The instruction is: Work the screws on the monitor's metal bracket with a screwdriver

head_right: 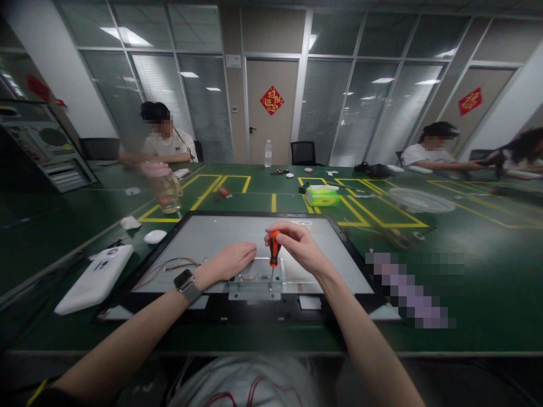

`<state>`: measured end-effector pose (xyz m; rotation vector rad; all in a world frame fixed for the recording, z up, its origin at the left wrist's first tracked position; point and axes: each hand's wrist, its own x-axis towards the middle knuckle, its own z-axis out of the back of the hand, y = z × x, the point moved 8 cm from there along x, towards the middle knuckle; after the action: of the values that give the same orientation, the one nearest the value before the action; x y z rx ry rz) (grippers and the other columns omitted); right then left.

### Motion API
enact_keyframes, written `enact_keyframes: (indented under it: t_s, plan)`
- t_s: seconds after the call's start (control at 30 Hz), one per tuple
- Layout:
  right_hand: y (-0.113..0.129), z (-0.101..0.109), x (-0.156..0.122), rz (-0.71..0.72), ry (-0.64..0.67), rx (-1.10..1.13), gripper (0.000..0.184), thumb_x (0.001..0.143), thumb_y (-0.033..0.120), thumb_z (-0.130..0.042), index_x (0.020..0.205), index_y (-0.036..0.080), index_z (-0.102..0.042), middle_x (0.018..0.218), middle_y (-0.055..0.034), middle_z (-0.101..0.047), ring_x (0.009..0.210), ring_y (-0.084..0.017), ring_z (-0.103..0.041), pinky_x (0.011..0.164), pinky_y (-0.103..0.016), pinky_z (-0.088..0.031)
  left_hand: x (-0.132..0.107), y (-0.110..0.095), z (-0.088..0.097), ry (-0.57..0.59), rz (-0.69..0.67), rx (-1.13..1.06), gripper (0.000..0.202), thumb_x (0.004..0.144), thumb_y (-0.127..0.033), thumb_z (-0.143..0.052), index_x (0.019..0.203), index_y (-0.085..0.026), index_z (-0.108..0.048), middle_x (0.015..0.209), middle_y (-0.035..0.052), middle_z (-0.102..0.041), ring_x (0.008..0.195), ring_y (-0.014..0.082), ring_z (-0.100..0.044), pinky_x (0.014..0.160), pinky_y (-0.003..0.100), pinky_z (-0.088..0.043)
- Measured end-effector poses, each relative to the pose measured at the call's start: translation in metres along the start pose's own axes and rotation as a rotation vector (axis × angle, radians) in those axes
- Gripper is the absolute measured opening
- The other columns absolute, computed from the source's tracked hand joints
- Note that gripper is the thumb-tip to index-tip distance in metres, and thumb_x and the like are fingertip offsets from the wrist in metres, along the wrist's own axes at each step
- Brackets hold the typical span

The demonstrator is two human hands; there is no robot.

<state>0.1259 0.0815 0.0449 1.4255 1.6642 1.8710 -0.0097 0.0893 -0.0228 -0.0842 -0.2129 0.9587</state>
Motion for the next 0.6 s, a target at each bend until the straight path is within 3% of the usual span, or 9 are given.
enact_keyframes:
  t_s: [0.27,0.47,0.6]
  plan:
    - [0.0,0.007,-0.001,-0.046,-0.009,-0.003,0.027,0.089,0.04,-0.067,0.107,0.022,-0.074,0.09,-0.0066,-0.073,0.083,-0.018,-0.07,0.085,-0.036,-0.054,-0.001,0.001,0.001,-0.005,0.015,-0.013,0.035,0.101,-0.027,-0.026,0.088,-0.018,-0.057,0.09,0.0068,-0.065,0.081,0.0203,-0.06,0.075,0.032,-0.045]
    - [0.001,0.016,-0.002,-0.018,-0.049,-0.079,0.02,0.076,0.038,-0.08,0.088,0.022,-0.076,0.085,-0.0043,-0.07,0.077,-0.017,-0.067,0.069,-0.029,-0.055,0.0,0.002,0.0,-0.003,0.008,-0.027,0.037,0.101,-0.028,-0.024,0.087,-0.018,-0.058,0.09,0.0068,-0.065,0.081,0.02,-0.059,0.076,0.032,-0.045]
    - [0.003,0.015,-0.001,0.025,-0.042,-0.089,0.021,0.07,0.037,-0.085,0.084,0.023,-0.077,0.087,-0.003,-0.067,0.078,-0.016,-0.066,0.066,-0.028,-0.055,0.0,0.002,-0.001,-0.008,0.002,-0.028,0.037,0.101,-0.028,-0.024,0.088,-0.018,-0.057,0.09,0.0066,-0.064,0.082,0.0201,-0.059,0.077,0.032,-0.045]
